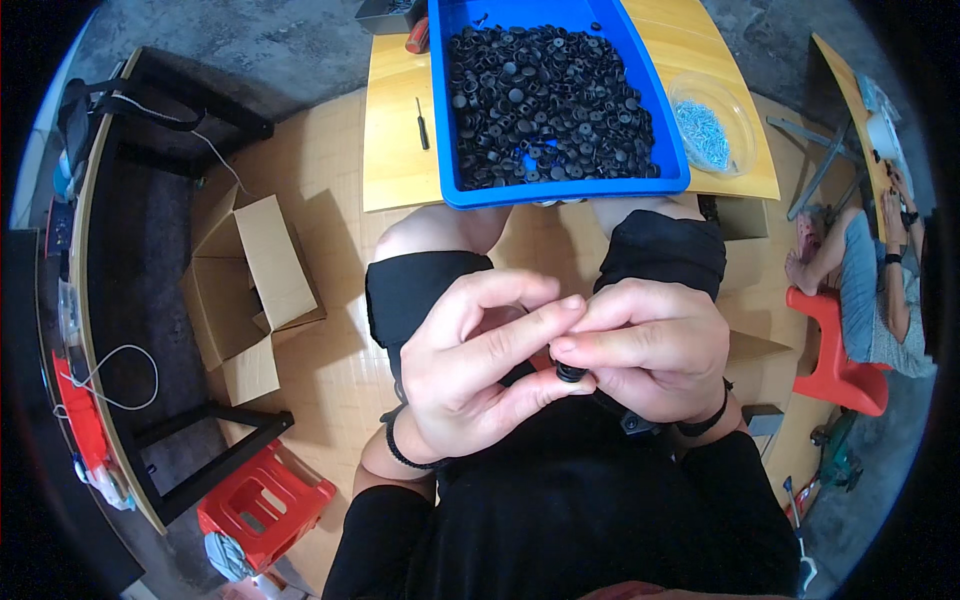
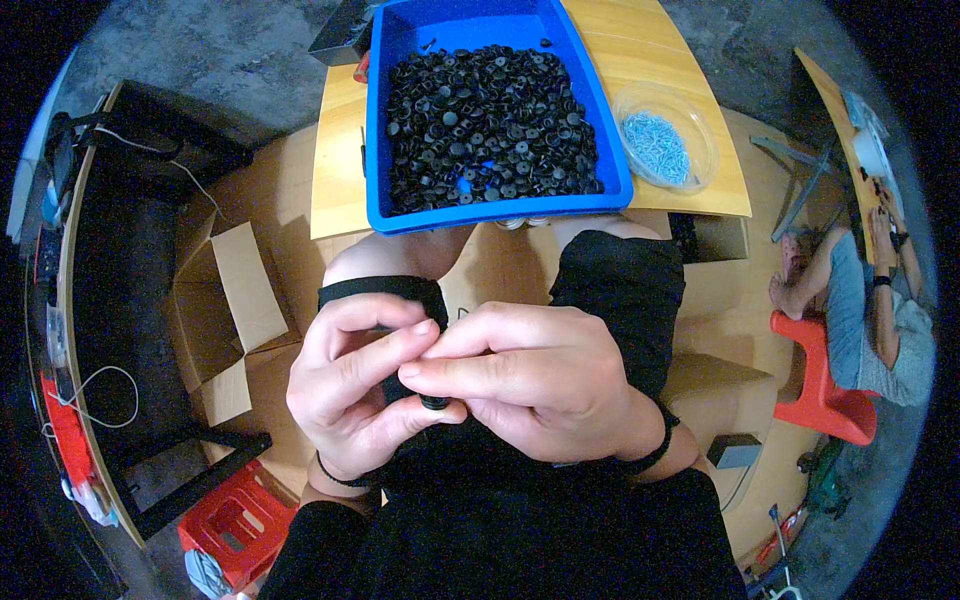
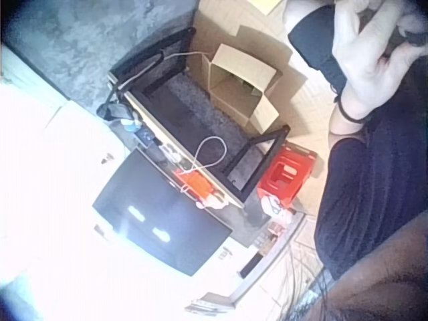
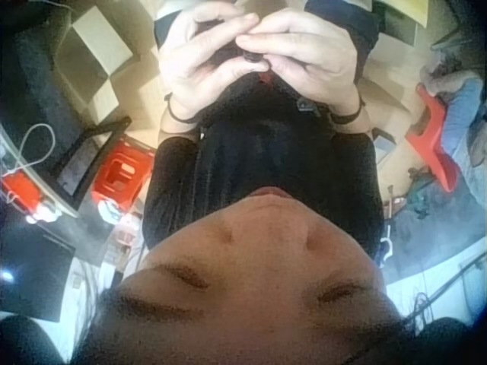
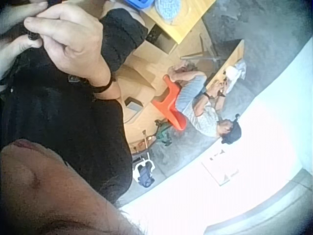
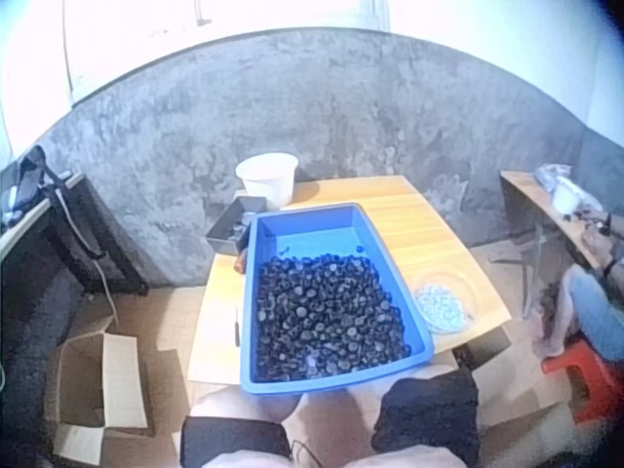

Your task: Assembling small black plastic caps with internal components.

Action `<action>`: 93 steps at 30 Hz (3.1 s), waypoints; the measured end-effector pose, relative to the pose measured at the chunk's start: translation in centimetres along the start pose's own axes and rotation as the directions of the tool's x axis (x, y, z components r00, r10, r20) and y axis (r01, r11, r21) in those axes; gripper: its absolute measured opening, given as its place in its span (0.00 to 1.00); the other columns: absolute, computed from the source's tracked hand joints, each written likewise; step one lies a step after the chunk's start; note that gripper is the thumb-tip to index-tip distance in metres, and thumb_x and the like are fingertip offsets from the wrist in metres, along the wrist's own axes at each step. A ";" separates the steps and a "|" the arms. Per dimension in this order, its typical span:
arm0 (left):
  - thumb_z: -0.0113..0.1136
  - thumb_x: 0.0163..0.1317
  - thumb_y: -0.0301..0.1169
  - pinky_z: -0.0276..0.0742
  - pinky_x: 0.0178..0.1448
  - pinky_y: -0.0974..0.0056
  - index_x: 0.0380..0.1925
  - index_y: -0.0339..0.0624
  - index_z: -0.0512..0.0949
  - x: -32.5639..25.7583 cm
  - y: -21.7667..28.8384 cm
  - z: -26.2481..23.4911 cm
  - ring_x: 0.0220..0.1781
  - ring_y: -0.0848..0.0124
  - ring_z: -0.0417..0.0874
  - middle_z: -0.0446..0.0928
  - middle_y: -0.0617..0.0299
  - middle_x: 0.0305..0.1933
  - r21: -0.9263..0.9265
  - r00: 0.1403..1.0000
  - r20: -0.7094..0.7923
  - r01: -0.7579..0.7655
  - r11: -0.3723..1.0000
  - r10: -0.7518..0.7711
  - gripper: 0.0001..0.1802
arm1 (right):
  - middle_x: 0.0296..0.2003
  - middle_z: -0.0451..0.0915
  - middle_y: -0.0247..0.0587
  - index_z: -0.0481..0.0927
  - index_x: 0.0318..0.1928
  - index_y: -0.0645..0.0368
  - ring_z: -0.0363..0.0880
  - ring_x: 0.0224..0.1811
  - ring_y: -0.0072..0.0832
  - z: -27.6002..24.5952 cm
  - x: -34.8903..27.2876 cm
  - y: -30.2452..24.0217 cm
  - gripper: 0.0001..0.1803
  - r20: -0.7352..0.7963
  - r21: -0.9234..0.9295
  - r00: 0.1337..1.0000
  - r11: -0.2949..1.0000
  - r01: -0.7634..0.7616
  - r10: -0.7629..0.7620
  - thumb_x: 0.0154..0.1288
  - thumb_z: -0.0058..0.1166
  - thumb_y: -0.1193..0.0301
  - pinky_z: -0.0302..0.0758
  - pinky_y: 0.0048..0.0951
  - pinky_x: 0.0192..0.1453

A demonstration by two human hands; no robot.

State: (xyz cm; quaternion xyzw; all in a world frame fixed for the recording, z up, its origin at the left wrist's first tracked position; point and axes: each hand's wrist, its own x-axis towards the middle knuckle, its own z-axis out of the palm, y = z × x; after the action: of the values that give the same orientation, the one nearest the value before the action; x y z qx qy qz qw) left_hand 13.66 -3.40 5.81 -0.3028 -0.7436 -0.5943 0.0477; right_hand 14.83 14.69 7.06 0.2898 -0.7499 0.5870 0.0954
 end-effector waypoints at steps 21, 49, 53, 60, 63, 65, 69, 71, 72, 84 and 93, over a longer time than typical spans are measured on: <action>0.68 0.44 0.26 0.77 0.30 0.67 0.38 0.28 0.77 0.7 -1.7 2.6 0.26 0.64 0.80 0.78 0.50 0.33 0.115 0.990 -0.069 -0.118 0.986 0.126 0.20 | 0.33 0.80 0.41 0.81 0.38 0.64 0.78 0.29 0.25 -0.5 -1.3 2.7 0.13 -0.002 0.394 0.975 0.896 -0.204 0.223 0.47 0.58 0.82 0.74 0.19 0.30; 0.62 0.43 0.26 0.76 0.38 0.60 0.27 0.41 0.82 11.8 -11.7 3.3 0.31 0.58 0.81 0.78 0.53 0.27 0.803 0.913 0.266 -0.034 0.595 -0.308 0.08 | 0.33 0.81 0.35 0.80 0.41 0.65 0.76 0.33 0.17 -22.2 -4.8 15.5 0.12 -0.788 -0.342 0.609 0.759 -0.555 0.091 0.57 0.59 0.74 0.73 0.18 0.39; 0.64 0.42 0.27 0.76 0.38 0.60 0.27 0.42 0.82 12.6 -12.8 4.0 0.30 0.57 0.80 0.78 0.52 0.26 0.807 0.901 0.256 0.000 0.590 -0.351 0.09 | 0.27 0.80 0.42 0.81 0.34 0.63 0.79 0.30 0.26 -20.4 -1.2 15.4 0.10 -0.404 -0.607 0.857 0.607 -0.513 0.320 0.48 0.61 0.74 0.74 0.25 0.37; 0.65 0.41 0.28 0.76 0.40 0.58 0.24 0.40 0.81 12.8 -12.7 4.8 0.32 0.56 0.81 0.78 0.51 0.25 0.847 0.907 0.248 -0.031 0.531 -0.342 0.08 | 0.24 0.79 0.46 0.80 0.28 0.62 0.77 0.27 0.40 -18.1 0.3 16.8 0.10 -0.198 -0.832 0.881 0.401 -0.382 0.429 0.40 0.62 0.74 0.74 0.36 0.35; 0.65 0.41 0.29 0.76 0.40 0.57 0.24 0.40 0.81 12.6 -12.9 4.6 0.33 0.56 0.81 0.78 0.50 0.26 0.858 0.905 0.224 -0.006 0.514 -0.363 0.08 | 0.23 0.78 0.47 0.80 0.24 0.61 0.78 0.28 0.40 -18.0 1.0 16.6 0.07 -0.243 -0.789 0.820 0.387 -0.478 0.519 0.40 0.62 0.74 0.74 0.36 0.36; 0.64 0.40 0.27 0.77 0.39 0.60 0.26 0.39 0.81 12.4 -13.4 4.4 0.29 0.57 0.81 0.78 0.50 0.27 0.816 0.924 0.218 0.004 0.578 -0.314 0.09 | 0.24 0.79 0.47 0.80 0.23 0.59 0.78 0.31 0.41 -18.2 0.9 16.7 0.06 -0.259 -0.761 0.794 0.390 -0.519 0.550 0.40 0.62 0.74 0.74 0.37 0.38; 0.61 0.43 0.19 0.74 0.33 0.72 0.31 0.36 0.78 11.7 -11.9 3.8 0.25 0.74 0.77 0.78 0.59 0.29 0.593 0.958 0.064 0.190 0.783 -0.281 0.11 | 0.22 0.78 0.44 0.80 0.23 0.61 0.77 0.26 0.33 -18.4 0.3 16.0 0.04 -0.363 -0.545 0.808 0.598 -0.588 0.464 0.44 0.61 0.74 0.74 0.31 0.33; 0.59 0.45 0.18 0.73 0.32 0.74 0.32 0.36 0.78 10.6 -11.7 3.6 0.26 0.77 0.77 0.78 0.62 0.28 0.392 0.928 0.040 0.326 0.860 -0.370 0.11 | 0.21 0.78 0.43 0.80 0.24 0.62 0.77 0.24 0.30 -18.2 0.2 15.6 0.04 -0.410 -0.427 0.791 0.671 -0.607 0.454 0.46 0.60 0.74 0.73 0.29 0.31; 0.58 0.47 0.17 0.72 0.32 0.75 0.33 0.35 0.78 10.1 -11.6 3.5 0.27 0.80 0.76 0.78 0.64 0.28 0.172 0.888 0.039 0.445 0.879 -0.457 0.10 | 0.20 0.78 0.42 0.80 0.24 0.62 0.76 0.23 0.27 -18.0 0.1 15.6 0.04 -0.413 -0.435 0.796 0.672 -0.600 0.443 0.47 0.59 0.74 0.73 0.27 0.30; 0.60 0.48 0.16 0.71 0.35 0.77 0.35 0.36 0.78 7.4 -6.0 3.3 0.33 0.81 0.73 0.74 0.64 0.34 -0.278 0.941 0.034 0.333 0.901 -0.337 0.13 | 0.25 0.78 0.31 0.78 0.27 0.65 0.74 0.27 0.16 -13.8 0.8 8.5 0.02 -0.180 0.058 0.860 0.877 -0.476 0.478 0.54 0.55 0.78 0.71 0.19 0.33; 0.61 0.47 0.15 0.75 0.34 0.74 0.34 0.32 0.77 5.2 -0.6 2.1 0.34 0.75 0.78 0.77 0.55 0.38 -0.272 0.993 0.032 0.122 0.955 -0.117 0.11 | 0.24 0.77 0.33 0.78 0.25 0.62 0.73 0.26 0.17 -7.0 1.8 2.5 0.02 0.068 0.298 0.949 0.902 -0.313 0.307 0.49 0.56 0.81 0.67 0.18 0.29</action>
State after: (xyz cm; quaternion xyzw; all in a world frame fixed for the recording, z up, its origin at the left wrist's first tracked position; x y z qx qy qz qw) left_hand 9.69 0.48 6.95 -0.2657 -0.6717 -0.6906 -0.0365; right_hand 10.60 21.04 7.88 0.1840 -0.6875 0.7006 -0.0523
